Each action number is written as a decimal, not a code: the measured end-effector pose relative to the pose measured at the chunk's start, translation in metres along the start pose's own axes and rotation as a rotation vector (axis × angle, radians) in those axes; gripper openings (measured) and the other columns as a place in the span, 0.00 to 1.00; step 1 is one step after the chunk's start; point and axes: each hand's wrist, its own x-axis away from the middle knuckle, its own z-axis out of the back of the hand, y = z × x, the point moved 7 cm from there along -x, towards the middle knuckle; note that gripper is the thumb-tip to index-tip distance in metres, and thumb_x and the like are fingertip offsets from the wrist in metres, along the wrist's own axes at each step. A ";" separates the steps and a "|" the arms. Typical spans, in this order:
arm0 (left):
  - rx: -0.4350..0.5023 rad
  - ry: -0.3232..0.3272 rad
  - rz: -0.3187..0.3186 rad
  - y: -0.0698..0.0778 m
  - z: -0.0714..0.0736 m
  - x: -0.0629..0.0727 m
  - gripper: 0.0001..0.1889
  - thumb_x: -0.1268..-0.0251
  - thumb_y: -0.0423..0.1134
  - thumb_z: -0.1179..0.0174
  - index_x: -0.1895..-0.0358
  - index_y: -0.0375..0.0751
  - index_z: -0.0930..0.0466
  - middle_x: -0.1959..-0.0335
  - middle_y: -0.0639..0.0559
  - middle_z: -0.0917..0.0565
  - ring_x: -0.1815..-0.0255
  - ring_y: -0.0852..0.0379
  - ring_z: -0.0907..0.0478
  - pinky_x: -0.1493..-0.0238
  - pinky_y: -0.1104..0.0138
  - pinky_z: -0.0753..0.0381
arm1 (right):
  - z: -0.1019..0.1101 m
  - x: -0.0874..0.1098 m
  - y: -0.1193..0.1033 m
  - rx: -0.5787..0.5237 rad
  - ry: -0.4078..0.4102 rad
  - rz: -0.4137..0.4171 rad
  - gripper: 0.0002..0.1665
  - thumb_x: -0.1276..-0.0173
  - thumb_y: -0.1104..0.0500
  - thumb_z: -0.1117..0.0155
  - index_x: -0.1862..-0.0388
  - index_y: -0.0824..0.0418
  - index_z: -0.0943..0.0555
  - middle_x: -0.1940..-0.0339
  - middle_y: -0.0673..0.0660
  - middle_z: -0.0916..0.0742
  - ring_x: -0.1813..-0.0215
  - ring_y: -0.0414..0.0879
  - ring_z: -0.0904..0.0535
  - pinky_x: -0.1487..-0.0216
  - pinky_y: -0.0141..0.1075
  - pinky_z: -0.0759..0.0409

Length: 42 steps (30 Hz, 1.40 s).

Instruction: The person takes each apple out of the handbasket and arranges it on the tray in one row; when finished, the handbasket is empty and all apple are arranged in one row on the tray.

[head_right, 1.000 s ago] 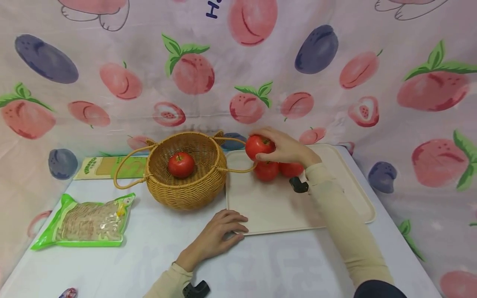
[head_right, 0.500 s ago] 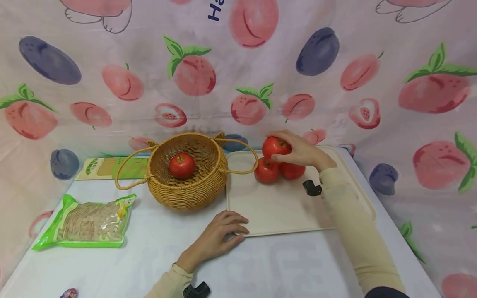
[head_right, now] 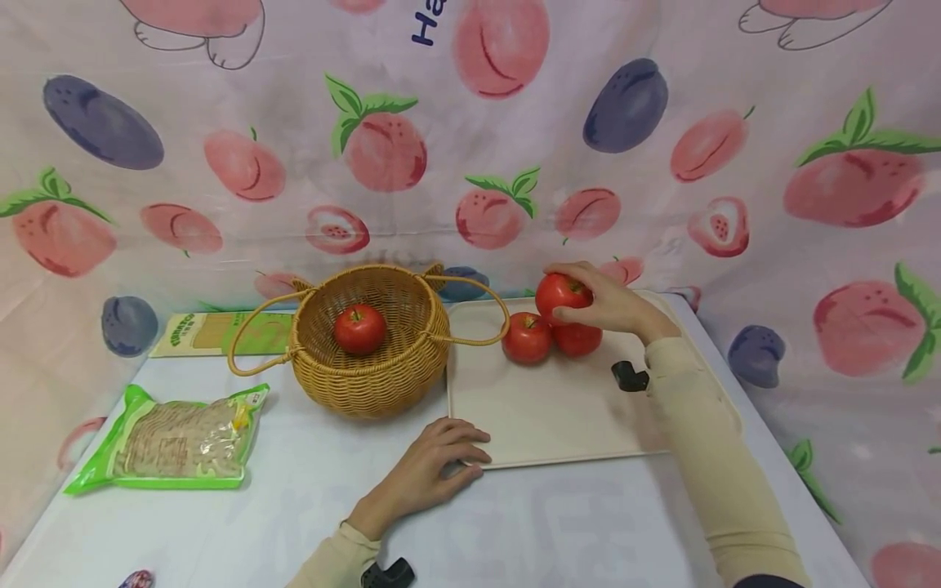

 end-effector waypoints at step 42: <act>0.004 -0.006 0.004 0.000 0.001 -0.001 0.07 0.36 0.47 0.41 0.57 0.58 0.16 0.46 0.61 0.20 0.40 0.61 0.30 0.32 0.62 0.36 | 0.024 0.025 0.050 0.027 0.051 -0.110 0.40 0.39 0.39 0.37 0.30 0.38 0.40 0.26 0.59 0.39 0.31 0.61 0.41 0.41 0.69 0.36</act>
